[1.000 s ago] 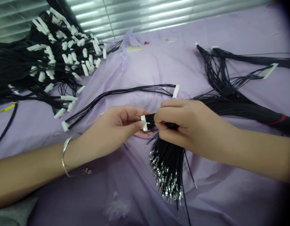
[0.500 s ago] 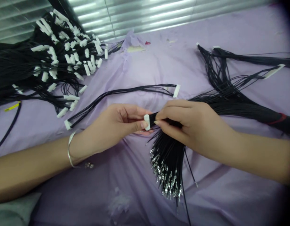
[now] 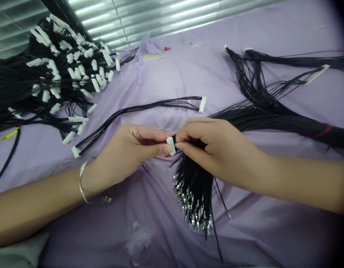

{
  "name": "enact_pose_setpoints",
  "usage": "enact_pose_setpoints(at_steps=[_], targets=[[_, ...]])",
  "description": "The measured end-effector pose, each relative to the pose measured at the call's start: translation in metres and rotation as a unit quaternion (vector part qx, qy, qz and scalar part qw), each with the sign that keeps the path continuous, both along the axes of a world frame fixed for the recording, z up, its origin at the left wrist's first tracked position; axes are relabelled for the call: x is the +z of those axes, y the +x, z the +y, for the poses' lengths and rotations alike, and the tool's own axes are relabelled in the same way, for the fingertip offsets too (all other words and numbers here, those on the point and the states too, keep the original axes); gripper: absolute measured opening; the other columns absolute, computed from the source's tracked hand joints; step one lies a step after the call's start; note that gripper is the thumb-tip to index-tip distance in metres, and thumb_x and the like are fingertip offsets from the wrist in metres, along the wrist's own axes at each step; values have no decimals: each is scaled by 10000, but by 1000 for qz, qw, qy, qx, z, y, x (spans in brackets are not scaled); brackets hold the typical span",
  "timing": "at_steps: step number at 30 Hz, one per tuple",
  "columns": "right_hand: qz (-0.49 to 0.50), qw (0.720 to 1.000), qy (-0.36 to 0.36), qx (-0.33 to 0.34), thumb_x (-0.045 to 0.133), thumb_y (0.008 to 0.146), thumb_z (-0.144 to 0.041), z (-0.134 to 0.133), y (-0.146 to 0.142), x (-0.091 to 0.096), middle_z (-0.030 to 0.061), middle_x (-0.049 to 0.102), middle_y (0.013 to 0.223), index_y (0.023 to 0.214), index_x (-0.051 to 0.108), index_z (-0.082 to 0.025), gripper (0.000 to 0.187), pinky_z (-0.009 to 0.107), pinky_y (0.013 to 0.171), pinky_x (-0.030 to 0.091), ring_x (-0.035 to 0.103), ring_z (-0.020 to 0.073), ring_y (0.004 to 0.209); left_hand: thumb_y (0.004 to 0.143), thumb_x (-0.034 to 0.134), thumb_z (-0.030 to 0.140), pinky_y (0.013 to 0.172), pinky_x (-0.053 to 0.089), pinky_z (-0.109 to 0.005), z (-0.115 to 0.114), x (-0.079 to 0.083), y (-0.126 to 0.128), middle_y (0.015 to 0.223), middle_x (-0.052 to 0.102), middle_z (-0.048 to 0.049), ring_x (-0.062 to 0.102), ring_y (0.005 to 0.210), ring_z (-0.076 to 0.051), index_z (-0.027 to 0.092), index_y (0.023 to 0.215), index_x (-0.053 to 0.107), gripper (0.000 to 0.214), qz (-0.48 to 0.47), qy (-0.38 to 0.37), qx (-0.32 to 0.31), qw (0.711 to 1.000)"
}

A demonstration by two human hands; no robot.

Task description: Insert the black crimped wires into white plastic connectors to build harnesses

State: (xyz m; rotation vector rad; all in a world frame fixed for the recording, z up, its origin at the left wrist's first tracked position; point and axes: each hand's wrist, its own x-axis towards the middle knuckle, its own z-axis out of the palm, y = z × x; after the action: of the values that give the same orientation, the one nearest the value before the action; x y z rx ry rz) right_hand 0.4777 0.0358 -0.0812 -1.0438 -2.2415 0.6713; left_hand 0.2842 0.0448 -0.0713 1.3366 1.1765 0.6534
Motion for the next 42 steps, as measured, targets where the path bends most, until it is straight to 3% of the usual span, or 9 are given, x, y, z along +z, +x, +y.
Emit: enact_pose_setpoints(at_steps=[3,5,8,10,17,23,29,32,42], targets=[[-22,999,22,23,502,857,-121,1,2,1,2,578,729,760,590,-143,133,240,659,411,515,106,695,699,774,151,738,582,-236,0,1,0,801,760,-20,695,739,-155,180,827,774,131,3,0,-22,1000],[-70,994,82,27,474,881,-145,1,5,5,52,606,813,812,609,-125,153,284,733,434,541,151,790,741,747,166,736,575,-200,0,1,0,818,754,-20,689,741,-134,174,861,765,122,-16,-16,-28,999],[-157,968,196,14,405,915,-177,-1,10,12,119,594,967,893,626,-117,230,371,822,432,519,222,914,808,690,203,775,574,-196,0,0,1,875,728,-20,684,778,-123,167,908,736,116,-75,-45,-1,996],[-190,957,218,31,409,913,-181,-2,12,15,109,578,969,905,634,-136,230,382,798,437,508,223,884,826,667,193,793,580,-219,0,-1,2,877,702,-19,678,769,-120,157,897,714,93,-116,-62,27,991],[-175,982,50,59,522,859,-120,-3,10,8,66,543,858,856,644,-152,126,314,733,426,496,161,770,852,591,113,736,601,-243,4,-2,4,807,663,-34,668,725,-121,126,885,668,84,-144,-82,50,985],[-166,979,54,100,498,863,-88,-4,15,6,59,555,930,867,570,-155,99,339,834,404,496,183,902,844,590,99,778,600,-261,4,-4,4,880,681,-41,686,797,-144,128,897,673,103,-136,-81,57,986],[-89,995,-19,49,504,863,-121,-4,10,16,-8,594,789,841,576,-158,83,232,641,398,527,100,696,847,612,118,828,557,-201,1,-1,2,887,725,-31,694,829,-132,126,905,700,106,-102,-60,0,993],[-100,995,-6,22,496,858,-143,-5,7,19,4,595,774,797,598,-154,119,255,644,400,533,115,698,859,604,121,804,544,-158,-2,2,2,874,731,-23,690,800,-107,128,921,704,117,-99,-62,-23,993],[-158,984,71,-37,493,875,-184,-3,6,16,31,576,768,802,571,-136,117,276,609,379,530,143,684,857,607,97,799,569,-172,-3,-3,4,881,725,-30,697,848,-121,112,950,682,120,-139,-110,-25,984]])
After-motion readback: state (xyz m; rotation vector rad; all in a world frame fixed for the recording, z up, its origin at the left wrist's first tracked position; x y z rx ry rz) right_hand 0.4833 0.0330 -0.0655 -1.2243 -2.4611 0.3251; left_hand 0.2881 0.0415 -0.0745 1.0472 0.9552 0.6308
